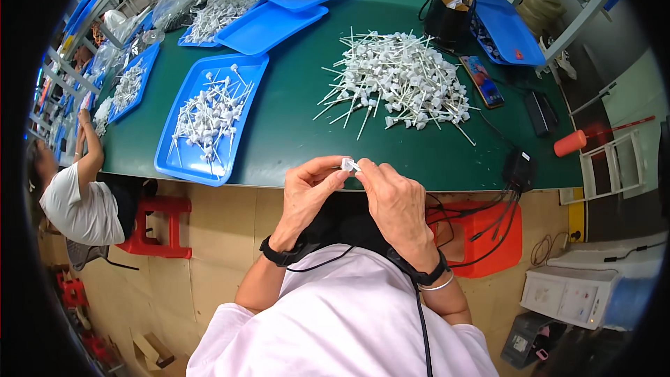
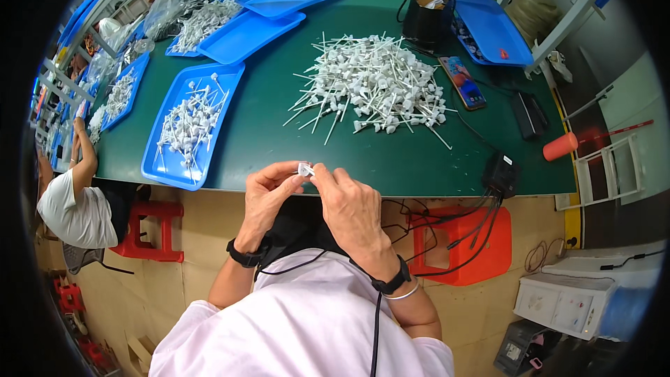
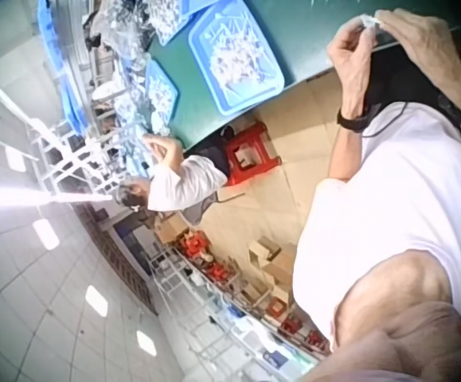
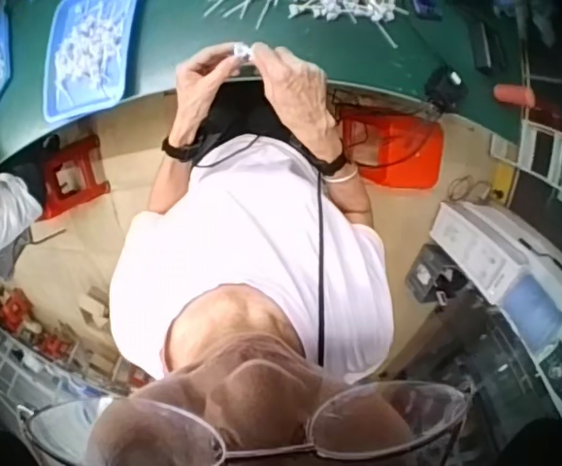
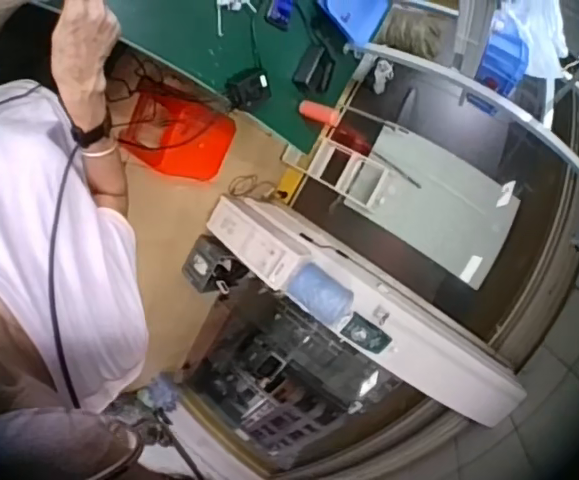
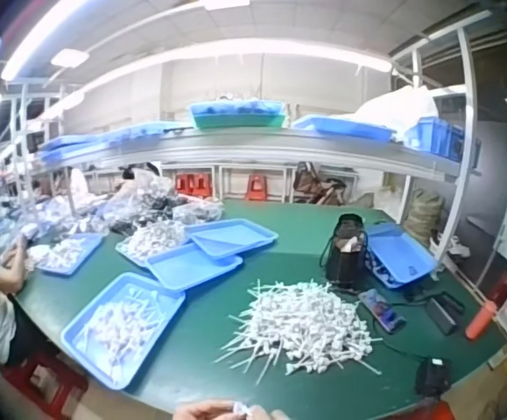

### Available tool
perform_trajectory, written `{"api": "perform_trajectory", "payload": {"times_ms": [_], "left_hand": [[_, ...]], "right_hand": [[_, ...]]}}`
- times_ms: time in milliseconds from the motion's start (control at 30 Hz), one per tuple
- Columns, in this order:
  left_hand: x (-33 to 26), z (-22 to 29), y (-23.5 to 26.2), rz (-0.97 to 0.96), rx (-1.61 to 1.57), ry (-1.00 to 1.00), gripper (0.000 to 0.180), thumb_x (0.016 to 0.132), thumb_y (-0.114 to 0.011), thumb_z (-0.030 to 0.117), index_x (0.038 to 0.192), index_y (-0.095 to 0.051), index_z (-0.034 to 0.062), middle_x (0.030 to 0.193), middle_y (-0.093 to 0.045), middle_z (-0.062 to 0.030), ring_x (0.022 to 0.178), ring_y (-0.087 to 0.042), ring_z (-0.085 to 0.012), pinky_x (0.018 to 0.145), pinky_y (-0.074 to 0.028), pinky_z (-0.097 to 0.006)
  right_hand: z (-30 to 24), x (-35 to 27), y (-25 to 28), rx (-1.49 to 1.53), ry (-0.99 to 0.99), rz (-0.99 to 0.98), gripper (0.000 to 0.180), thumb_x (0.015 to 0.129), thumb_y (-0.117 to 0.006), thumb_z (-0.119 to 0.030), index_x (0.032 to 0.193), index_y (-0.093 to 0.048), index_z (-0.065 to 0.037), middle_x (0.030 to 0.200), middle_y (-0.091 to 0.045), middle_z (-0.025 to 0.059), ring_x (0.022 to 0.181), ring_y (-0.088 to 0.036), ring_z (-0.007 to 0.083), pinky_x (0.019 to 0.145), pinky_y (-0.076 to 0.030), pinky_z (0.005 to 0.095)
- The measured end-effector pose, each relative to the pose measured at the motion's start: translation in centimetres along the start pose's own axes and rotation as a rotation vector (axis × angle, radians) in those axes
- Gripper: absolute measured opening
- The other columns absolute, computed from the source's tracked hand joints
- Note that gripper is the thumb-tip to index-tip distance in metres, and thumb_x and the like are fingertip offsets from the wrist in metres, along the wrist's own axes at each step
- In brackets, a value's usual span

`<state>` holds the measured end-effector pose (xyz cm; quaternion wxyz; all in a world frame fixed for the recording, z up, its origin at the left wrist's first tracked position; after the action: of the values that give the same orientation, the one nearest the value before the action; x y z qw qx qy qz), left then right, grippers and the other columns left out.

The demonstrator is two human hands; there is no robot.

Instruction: The recorder is assembling small white plastic components by fitting them together at a factory workstation.

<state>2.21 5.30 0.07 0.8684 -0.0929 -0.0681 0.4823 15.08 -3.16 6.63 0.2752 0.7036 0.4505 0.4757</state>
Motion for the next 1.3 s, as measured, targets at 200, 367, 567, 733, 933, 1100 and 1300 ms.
{"api": "perform_trajectory", "payload": {"times_ms": [200, 367, 567, 733, 933, 1100, 1300], "left_hand": [[-0.4, 0.1, 0.0, 0.056, -0.029, 0.0, 0.023, 0.091, -0.07, 0.006, 0.113, -0.068, -0.0013, 0.105, -0.073, -0.008, 0.091, -0.068, -0.0117, 0.074, -0.056, -0.023], [-0.7, 0.3, -0.2, 0.065, -0.047, -0.012, 0.021, 0.091, -0.069, 0.005, 0.111, -0.068, -0.0011, 0.107, -0.072, -0.009, 0.093, -0.069, -0.0127, 0.075, -0.056, -0.023], [-0.9, 0.1, -0.5, 0.096, -0.074, -0.033, 0.021, 0.091, -0.069, 0.004, 0.111, -0.066, -0.0016, 0.113, -0.071, -0.012, 0.096, -0.069, -0.0139, 0.079, -0.057, -0.025], [-1.2, -0.1, -0.5, 0.134, -0.095, -0.064, 0.02, 0.092, -0.067, 0.003, 0.111, -0.066, -0.002, 0.115, -0.07, -0.0137, 0.099, -0.068, -0.0151, 0.082, -0.057, -0.026], [-1.1, -0.3, -0.4, 0.117, -0.16, -0.014, 0.021, 0.093, -0.065, 0.0, 0.113, -0.065, -0.0028, 0.121, -0.067, -0.0124, 0.104, -0.066, -0.0139, 0.084, -0.056, -0.025], [-1.0, -0.5, -0.4, 0.099, -0.167, -0.064, 0.021, 0.093, -0.063, 0.0, 0.114, -0.064, -0.0033, 0.124, -0.066, -0.0134, 0.106, -0.066, -0.0142, 0.086, -0.055, -0.026], [-1.2, -0.5, -0.5, 0.099, -0.153, -0.076, 0.021, 0.093, -0.063, -0.001, 0.114, -0.064, -0.0034, 0.125, -0.065, -0.0134, 0.106, -0.066, -0.0146, 0.088, -0.054, -0.026]], "right_hand": [[-1.2, 0.2, 0.4, -0.029, 0.017, 0.049, 0.012, 0.093, -0.063, -0.019, 0.099, -0.06, -0.008, 0.07, -0.056, 0.007, 0.057, -0.063, 0.0246, 0.05, -0.049, 0.0372], [-1.2, 0.1, 0.1, -0.003, 0.004, 0.079, 0.011, 0.094, -0.064, -0.018, 0.101, -0.061, -0.009, 0.07, -0.054, 0.0082, 0.057, -0.059, 0.0286, 0.049, -0.044, 0.0393], [-1.3, 0.0, -0.1, -0.01, -0.012, 0.071, 0.013, 0.093, -0.064, -0.018, 0.102, -0.061, -0.009, 0.071, -0.055, 0.0087, 0.057, -0.06, 0.0288, 0.049, -0.045, 0.0396], [-1.3, 0.0, -0.2, -0.011, -0.043, 0.051, 0.015, 0.093, -0.065, -0.018, 0.104, -0.062, -0.009, 0.073, -0.056, 0.0091, 0.058, -0.061, 0.0295, 0.05, -0.045, 0.04], [-1.1, 0.2, 0.1, 0.073, -0.058, 0.034, 0.016, 0.093, -0.064, -0.017, 0.105, -0.062, -0.007, 0.074, -0.059, 0.0108, 0.061, -0.061, 0.032, 0.051, -0.046, 0.0415], [-1.0, 0.2, -0.5, 0.149, -0.067, -0.015, 0.015, 0.095, -0.062, -0.016, 0.105, -0.062, -0.006, 0.074, -0.06, 0.0123, 0.062, -0.061, 0.0341, 0.052, -0.046, 0.0426], [-1.1, 0.3, -0.3, 0.136, -0.032, -0.001, 0.009, 0.095, -0.059, -0.013, 0.102, -0.061, -0.007, 0.071, -0.061, 0.0103, 0.058, -0.064, 0.0311, 0.049, -0.049, 0.0409]]}}
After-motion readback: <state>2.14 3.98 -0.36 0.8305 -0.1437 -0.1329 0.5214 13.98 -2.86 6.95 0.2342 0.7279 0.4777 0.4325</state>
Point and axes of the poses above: each hand's wrist, its own x-axis towards the middle knuckle, its own y-axis out of the back of the hand, z = x × y, the point moved 5 cm from there along x, towards the middle knuckle
